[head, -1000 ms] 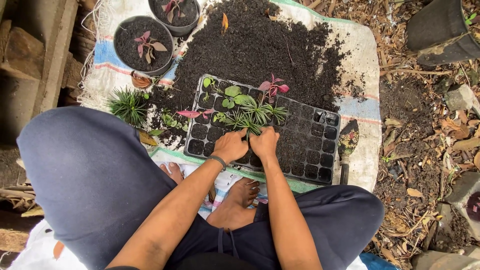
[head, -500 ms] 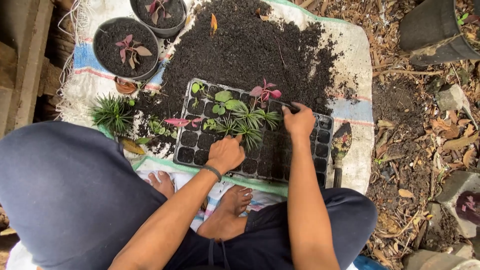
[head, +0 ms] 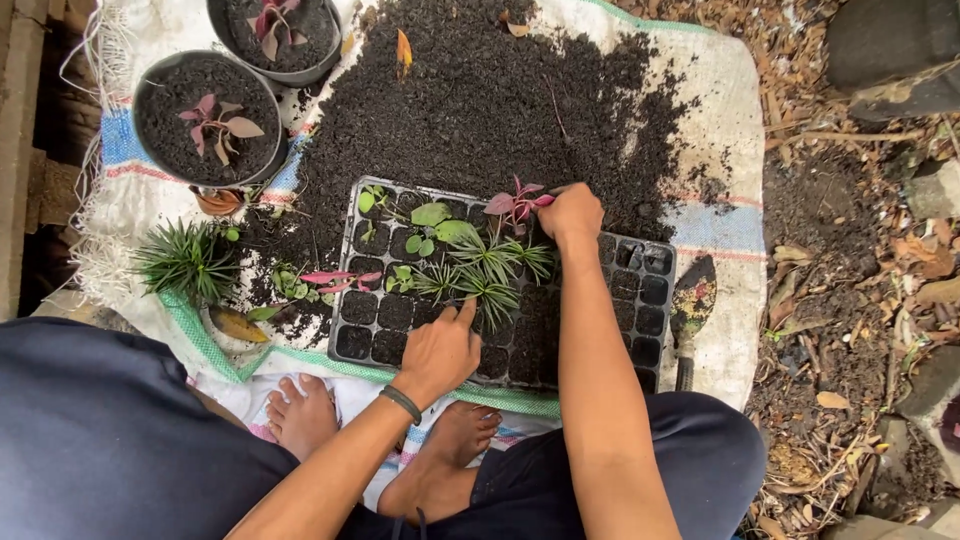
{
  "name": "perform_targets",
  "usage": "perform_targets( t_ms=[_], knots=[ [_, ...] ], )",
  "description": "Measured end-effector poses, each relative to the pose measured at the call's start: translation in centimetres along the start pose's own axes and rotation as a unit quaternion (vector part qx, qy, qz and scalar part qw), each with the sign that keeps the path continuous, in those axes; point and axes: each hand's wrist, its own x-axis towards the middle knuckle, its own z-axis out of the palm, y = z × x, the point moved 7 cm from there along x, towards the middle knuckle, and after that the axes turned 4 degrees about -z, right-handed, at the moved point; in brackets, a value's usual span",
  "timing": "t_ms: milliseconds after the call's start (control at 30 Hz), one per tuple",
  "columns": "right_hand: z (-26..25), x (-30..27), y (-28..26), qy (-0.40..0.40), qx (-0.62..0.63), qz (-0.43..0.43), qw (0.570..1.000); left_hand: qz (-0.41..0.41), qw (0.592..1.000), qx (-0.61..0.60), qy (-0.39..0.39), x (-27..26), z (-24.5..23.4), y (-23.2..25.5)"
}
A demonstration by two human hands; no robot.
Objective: The person sits cross-legged on a cloth and plants small seedlings into a black plastic seedling tray filled with soil. They use their hands to separate the seedlings and place them into the tray cells, then use a small trowel to add soil around the base of the plants.
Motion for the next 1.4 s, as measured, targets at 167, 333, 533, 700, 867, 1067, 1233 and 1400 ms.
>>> perform_targets(
  t_ms=[167,333,533,700,867,1067,1233,1400],
  knots=[
    [0.0,1.4,0.4,-0.002,0.043,0.009,0.999,0.006,1.0,0.013,0.0,0.6,-0.2,-0.1],
    [-1.9,0.3,1.4,0.019,0.086,0.016,0.996,-0.012,1.0,0.006,-0.009,0.8,1.4,-1.8],
    [-9.5,-9.9,0.6,0.107,0.212,-0.045,0.97,0.013,0.999,0.008,0.03,-0.1,0.8,-1.7],
    [-7.7,-19.4,-0.6,0.027,0.261,-0.065,0.963,0.011,0.998,0.012,0.06,-0.4,2.0,-2.8],
    [-3.9,-25.5,-3.5,-0.053,0.248,-0.05,0.966,-0.004,0.995,0.012,0.098,-0.6,2.2,-5.6],
    [-0.9,-27.0,-6.8,-0.045,0.161,-0.09,0.982,-0.004,0.996,0.021,0.088,-0.8,2.8,-7.5],
    [-0.6,-28.0,-7.1,0.001,0.081,-0.148,0.986,0.02,0.996,0.024,0.08,-1.0,3.3,-7.5],
    [-1.8,-29.2,-5.9,0.028,0.063,-0.113,0.991,0.03,0.996,0.078,0.033,-2.4,2.1,-5.3]
  ],
)
